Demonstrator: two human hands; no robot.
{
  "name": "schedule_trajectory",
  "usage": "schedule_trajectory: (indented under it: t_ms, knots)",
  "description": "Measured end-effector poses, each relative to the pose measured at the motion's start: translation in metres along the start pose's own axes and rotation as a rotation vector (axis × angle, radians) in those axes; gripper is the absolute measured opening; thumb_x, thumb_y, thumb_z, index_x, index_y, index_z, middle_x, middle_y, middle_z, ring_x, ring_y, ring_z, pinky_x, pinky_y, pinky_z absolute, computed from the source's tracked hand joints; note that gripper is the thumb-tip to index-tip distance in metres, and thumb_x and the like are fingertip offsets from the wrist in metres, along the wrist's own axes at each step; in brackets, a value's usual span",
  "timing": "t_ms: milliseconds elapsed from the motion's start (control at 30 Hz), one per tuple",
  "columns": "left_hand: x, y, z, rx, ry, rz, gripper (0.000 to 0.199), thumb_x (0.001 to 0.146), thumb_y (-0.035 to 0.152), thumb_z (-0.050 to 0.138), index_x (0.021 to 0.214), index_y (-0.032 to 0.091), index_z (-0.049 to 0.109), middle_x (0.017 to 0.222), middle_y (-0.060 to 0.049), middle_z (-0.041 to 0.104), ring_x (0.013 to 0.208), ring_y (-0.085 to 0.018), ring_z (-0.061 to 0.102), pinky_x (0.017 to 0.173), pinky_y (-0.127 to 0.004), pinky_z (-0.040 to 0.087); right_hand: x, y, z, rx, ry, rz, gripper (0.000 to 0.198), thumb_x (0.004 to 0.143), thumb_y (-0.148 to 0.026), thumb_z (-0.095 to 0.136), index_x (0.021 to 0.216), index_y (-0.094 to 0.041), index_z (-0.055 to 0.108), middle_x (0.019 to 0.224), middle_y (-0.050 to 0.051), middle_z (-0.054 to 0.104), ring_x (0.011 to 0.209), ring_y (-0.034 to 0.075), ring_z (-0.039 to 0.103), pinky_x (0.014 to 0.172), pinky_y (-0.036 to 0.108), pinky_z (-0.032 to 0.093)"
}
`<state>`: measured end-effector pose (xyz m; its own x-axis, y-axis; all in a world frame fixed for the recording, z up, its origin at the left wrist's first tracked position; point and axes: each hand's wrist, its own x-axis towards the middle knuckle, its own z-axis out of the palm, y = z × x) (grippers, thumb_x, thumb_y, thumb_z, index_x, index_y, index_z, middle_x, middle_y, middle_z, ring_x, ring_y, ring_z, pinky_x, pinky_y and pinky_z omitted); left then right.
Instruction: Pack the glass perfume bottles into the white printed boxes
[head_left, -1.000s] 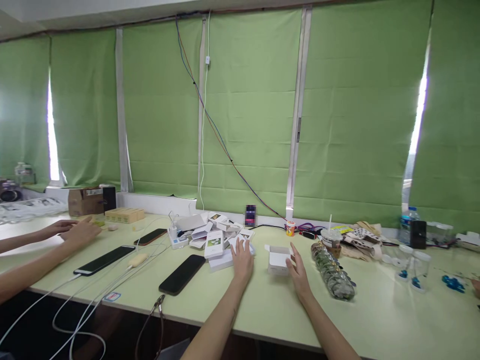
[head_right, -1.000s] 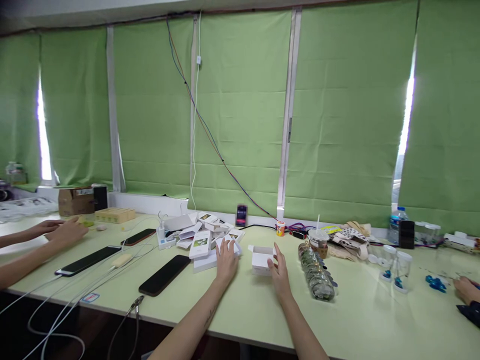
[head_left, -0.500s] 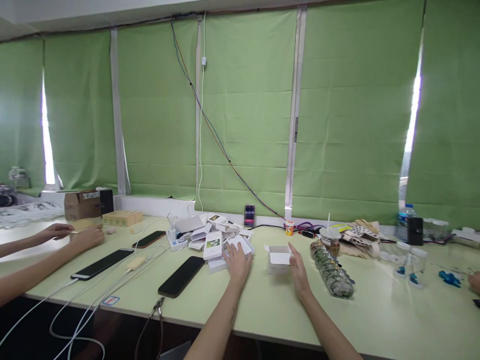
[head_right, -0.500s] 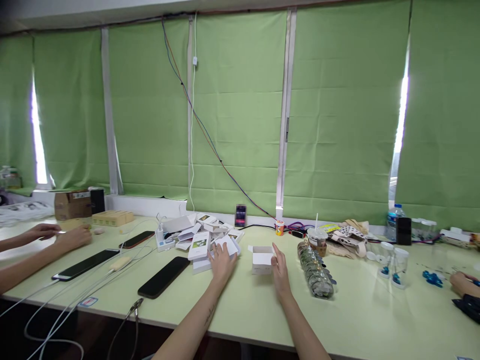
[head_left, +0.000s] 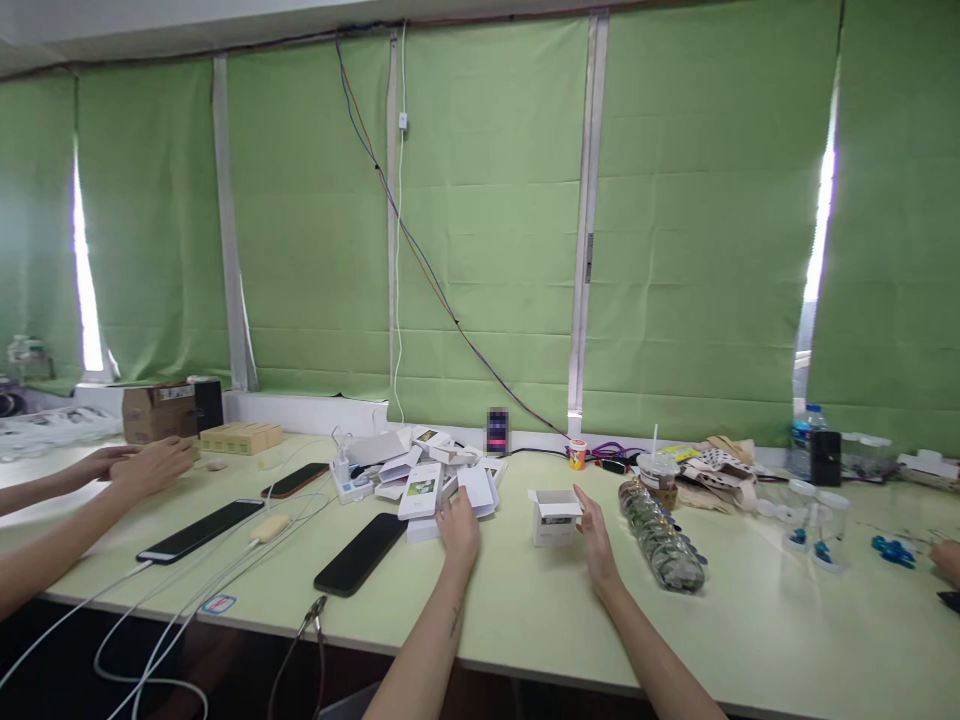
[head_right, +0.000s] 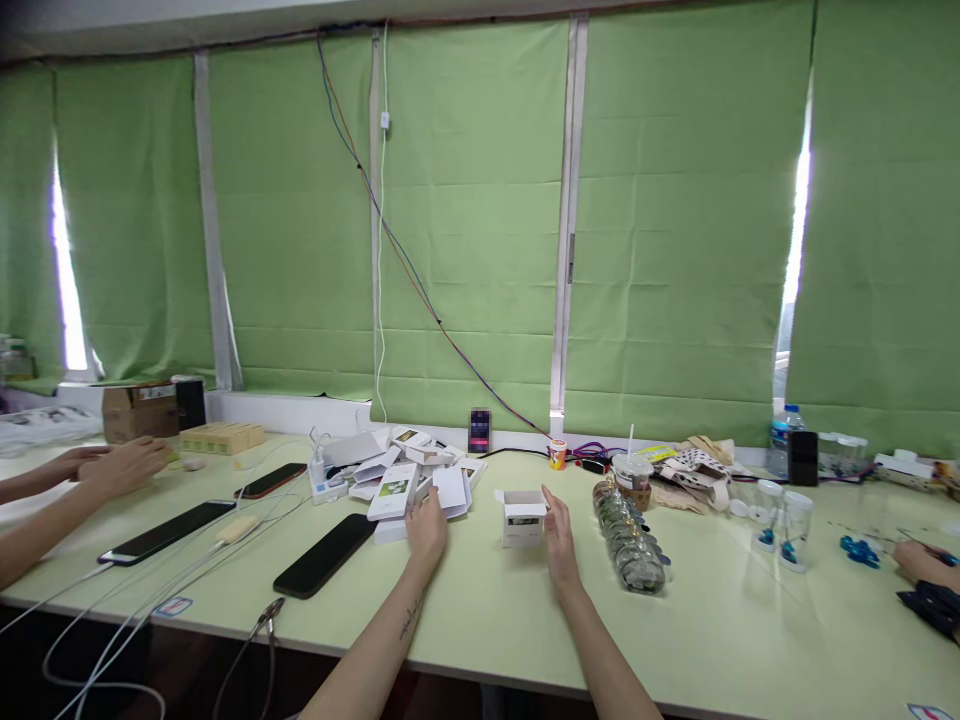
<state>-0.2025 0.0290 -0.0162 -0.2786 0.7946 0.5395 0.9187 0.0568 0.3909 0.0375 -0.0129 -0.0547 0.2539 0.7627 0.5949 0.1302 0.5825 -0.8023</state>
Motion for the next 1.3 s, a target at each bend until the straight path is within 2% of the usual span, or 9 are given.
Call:
schedule_trajectory:
  t_ms: [133, 367, 633, 767, 867, 933, 1033, 1100, 1300]
  knots:
    - [0.005, -0.005, -0.004, -0.122, 0.021, -0.035, 0.026, 0.092, 0.033, 0.055, 0.11, 0.015, 0.059, 0.109, -0.006, 0.064, 0.098, -0.021, 0.061, 0.09, -0.045, 0.047, 0.001, 0.004, 0.0, -0.004, 0.037, 0.003, 0.059, 0.088, -0.061, 0.035, 0.141, -0.033, 0.037, 0.139, 0.009, 0.043, 0.124, 0.027, 0.045, 0.093, 0.045, 0.043]
    - [0.013, -0.008, -0.02, -0.476, 0.129, -0.135, 0.03, 0.091, 0.015, 0.042, 0.11, 0.017, 0.065, 0.092, -0.011, 0.071, 0.089, -0.028, 0.066, 0.079, -0.039, 0.05, 0.0, -0.001, 0.002, -0.042, 0.102, -0.047, 0.064, 0.09, -0.059, 0.033, 0.145, -0.027, 0.026, 0.138, 0.013, 0.04, 0.122, 0.028, 0.047, 0.102, 0.048, 0.034]
    - [-0.014, -0.018, -0.049, -0.964, 0.226, -0.246, 0.036, 0.084, 0.023, 0.048, 0.113, 0.012, 0.066, 0.106, -0.013, 0.07, 0.083, -0.023, 0.068, 0.063, -0.03, 0.057, -0.003, -0.032, -0.001, -0.136, 0.275, -0.138, 0.057, 0.089, -0.056, 0.036, 0.134, -0.021, 0.037, 0.13, 0.015, 0.036, 0.119, 0.029, 0.042, 0.103, 0.049, 0.029]
    - [-0.054, -0.002, -0.078, -1.081, 0.252, -0.131, 0.036, 0.085, 0.035, 0.053, 0.116, 0.02, 0.065, 0.113, -0.008, 0.067, 0.092, -0.021, 0.065, 0.067, -0.025, 0.056, -0.026, -0.066, 0.007, -0.115, 0.242, -0.123, 0.046, 0.088, -0.055, 0.041, 0.115, -0.02, 0.051, 0.109, 0.011, 0.05, 0.098, 0.026, 0.052, 0.093, 0.044, 0.038]
    - [-0.088, 0.016, -0.092, -1.058, 0.26, 0.096, 0.034, 0.089, 0.031, 0.051, 0.119, 0.023, 0.064, 0.104, -0.008, 0.067, 0.084, -0.019, 0.063, 0.063, -0.023, 0.052, -0.053, -0.095, 0.015, -0.061, 0.027, -0.058, 0.036, 0.091, -0.049, 0.042, 0.105, -0.02, 0.059, 0.069, 0.0, 0.058, 0.058, 0.016, 0.055, 0.067, 0.032, 0.047]
    - [-0.108, 0.025, -0.094, -0.999, 0.243, 0.29, 0.031, 0.089, 0.025, 0.051, 0.117, 0.025, 0.065, 0.1, -0.007, 0.068, 0.086, -0.019, 0.064, 0.069, -0.025, 0.053, -0.066, -0.109, 0.016, 0.066, -0.113, 0.123, 0.044, 0.09, -0.055, 0.041, 0.106, -0.018, 0.06, 0.047, -0.006, 0.048, 0.042, 0.013, 0.045, 0.047, 0.025, 0.04]
    - [-0.129, 0.032, -0.092, -0.98, 0.155, 0.549, 0.035, 0.09, 0.016, 0.049, 0.119, 0.027, 0.064, 0.104, -0.008, 0.068, 0.098, -0.021, 0.064, 0.084, -0.028, 0.052, -0.075, -0.117, 0.01, 0.211, -0.112, 0.354, 0.057, 0.075, -0.069, 0.052, 0.097, -0.017, 0.061, 0.039, -0.009, 0.042, 0.034, 0.01, 0.037, 0.036, 0.022, 0.028]
    - [-0.137, 0.035, -0.091, -1.025, 0.029, 0.608, 0.036, 0.091, 0.018, 0.048, 0.123, 0.027, 0.061, 0.111, -0.009, 0.067, 0.105, -0.023, 0.062, 0.09, -0.031, 0.05, -0.076, -0.116, 0.002, 0.221, -0.043, 0.382, 0.059, 0.068, -0.072, 0.058, 0.094, -0.019, 0.061, 0.049, -0.005, 0.053, 0.039, 0.011, 0.043, 0.037, 0.022, 0.032]
    - [-0.13, 0.05, -0.096, -1.367, -0.514, 0.314, 0.042, 0.087, 0.042, 0.055, 0.125, 0.023, 0.059, 0.131, -0.012, 0.059, 0.118, -0.031, 0.055, 0.097, -0.042, 0.047, -0.083, -0.1, -0.016, 0.277, -0.045, 0.412, 0.06, 0.066, -0.066, 0.065, 0.103, -0.019, 0.064, 0.068, 0.002, 0.066, 0.052, 0.015, 0.051, 0.047, 0.026, 0.04]
